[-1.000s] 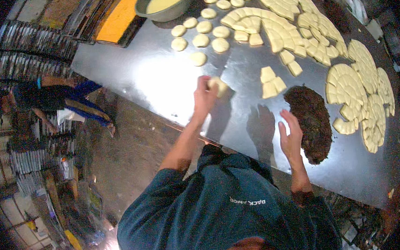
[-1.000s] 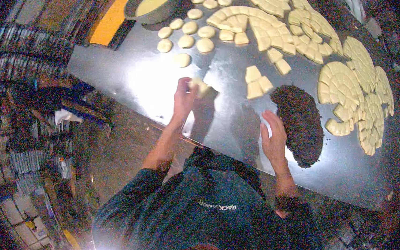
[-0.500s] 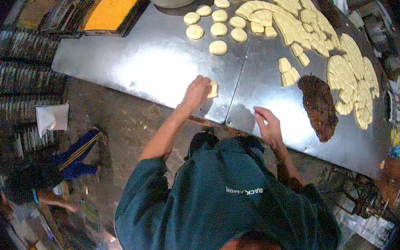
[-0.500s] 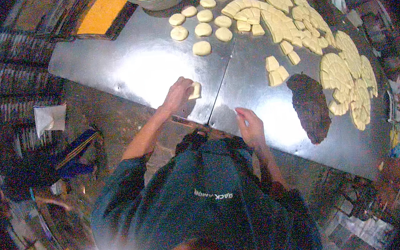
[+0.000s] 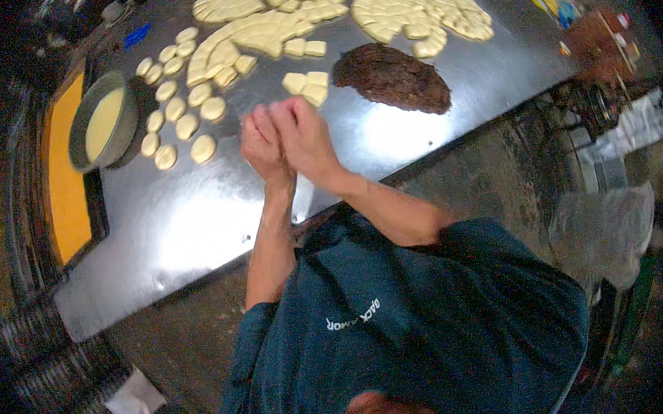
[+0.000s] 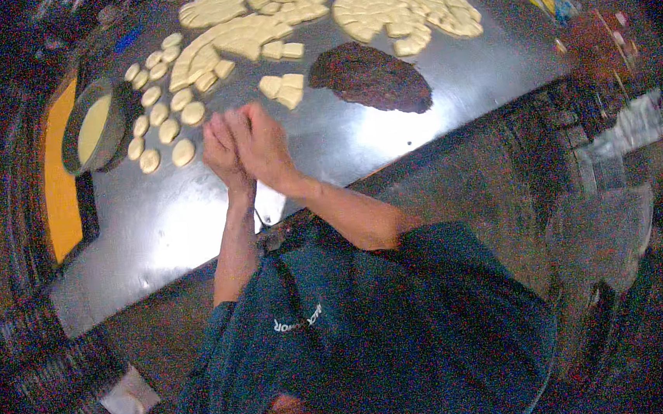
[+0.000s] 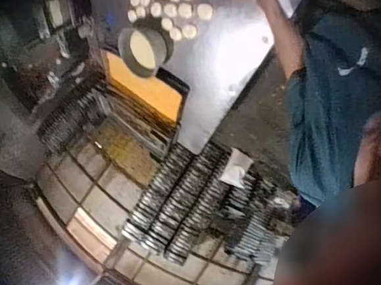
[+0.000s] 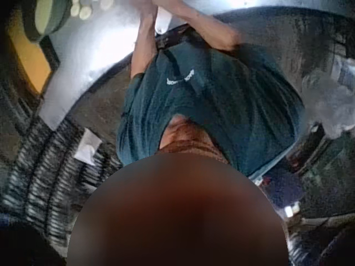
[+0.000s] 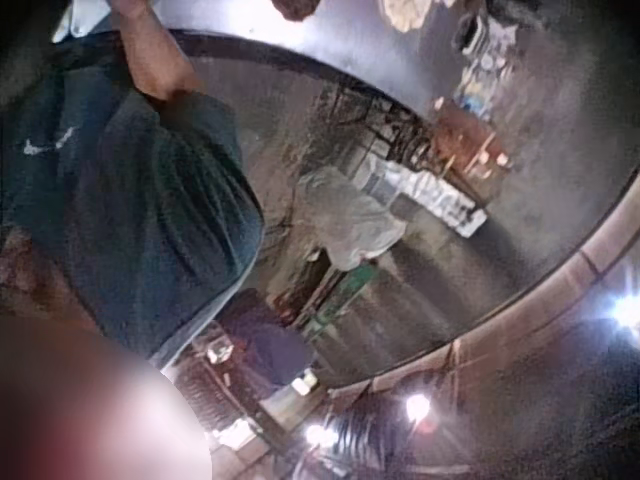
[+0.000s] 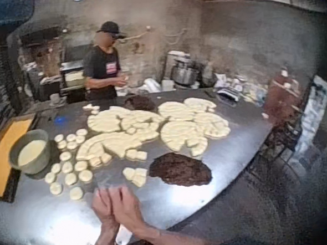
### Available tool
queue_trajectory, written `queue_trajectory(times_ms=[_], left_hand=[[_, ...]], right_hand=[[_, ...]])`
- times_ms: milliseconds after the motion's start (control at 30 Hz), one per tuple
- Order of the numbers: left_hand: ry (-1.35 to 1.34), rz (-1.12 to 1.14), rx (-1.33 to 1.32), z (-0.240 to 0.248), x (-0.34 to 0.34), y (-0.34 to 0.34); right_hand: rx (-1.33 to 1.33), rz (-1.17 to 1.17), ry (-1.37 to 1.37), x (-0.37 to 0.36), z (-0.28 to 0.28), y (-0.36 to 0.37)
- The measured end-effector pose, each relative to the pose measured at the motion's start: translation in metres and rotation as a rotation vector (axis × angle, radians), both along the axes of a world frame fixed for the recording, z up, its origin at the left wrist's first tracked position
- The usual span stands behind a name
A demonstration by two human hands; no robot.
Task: The person presses dough into round metal pans and uses a manual press machine to crimp the edges. They then fill small dough rounds with a dark paste and seal them into balls. The process is repeated for multiple units on a stainless steel table.
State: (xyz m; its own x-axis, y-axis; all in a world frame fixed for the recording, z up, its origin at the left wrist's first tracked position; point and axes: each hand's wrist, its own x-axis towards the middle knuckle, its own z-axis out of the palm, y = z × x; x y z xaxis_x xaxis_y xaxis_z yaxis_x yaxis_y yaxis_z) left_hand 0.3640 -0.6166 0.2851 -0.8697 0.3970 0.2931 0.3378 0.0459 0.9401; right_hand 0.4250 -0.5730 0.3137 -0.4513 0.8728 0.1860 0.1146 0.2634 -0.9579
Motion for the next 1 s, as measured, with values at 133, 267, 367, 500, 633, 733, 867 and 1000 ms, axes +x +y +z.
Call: queue_trajectory(times_ms=[133, 267, 367, 500, 633, 733, 867, 1000], left_hand=[[-0.344, -0.278, 0.061, 0.014, 0.034, 0.02], [-0.9, -0.494, 0.211, -0.064, 0.039, 0.043], [-0.992, -0.665, 0.028, -0.097, 0.038, 0.053], [-0.931, -0.632, -0.152, -0.089, 0.029, 0.058], [-0.891, -0.671, -0.267, -0.088, 0.014, 0.063], [-0.921, -0.575, -0.182, -0.081, 0.007, 0.052], [-0.963, -0.444, -0.176, -0.081, 0.004, 0.04], [-1.023, -0.43, -0.079, -0.078, 0.015, 0.073]], right_hand=[[0.07, -0.034, -0.145, 0.042, -0.001, 0.047], [0.662, 0.033, -0.422, 0.086, -0.061, 0.049], [0.741, 0.152, -0.421, 0.122, -0.1, 0.065], [0.523, -0.181, -0.624, 0.205, -0.093, 0.182], [0.563, -0.263, -0.751, 0.226, -0.071, 0.259], [0.46, -0.067, -0.91, 0.231, -0.067, 0.27], [0.512, 0.014, -1.042, 0.244, -0.102, 0.251], [0.514, -0.06, -1.059, 0.259, -0.135, 0.207]])
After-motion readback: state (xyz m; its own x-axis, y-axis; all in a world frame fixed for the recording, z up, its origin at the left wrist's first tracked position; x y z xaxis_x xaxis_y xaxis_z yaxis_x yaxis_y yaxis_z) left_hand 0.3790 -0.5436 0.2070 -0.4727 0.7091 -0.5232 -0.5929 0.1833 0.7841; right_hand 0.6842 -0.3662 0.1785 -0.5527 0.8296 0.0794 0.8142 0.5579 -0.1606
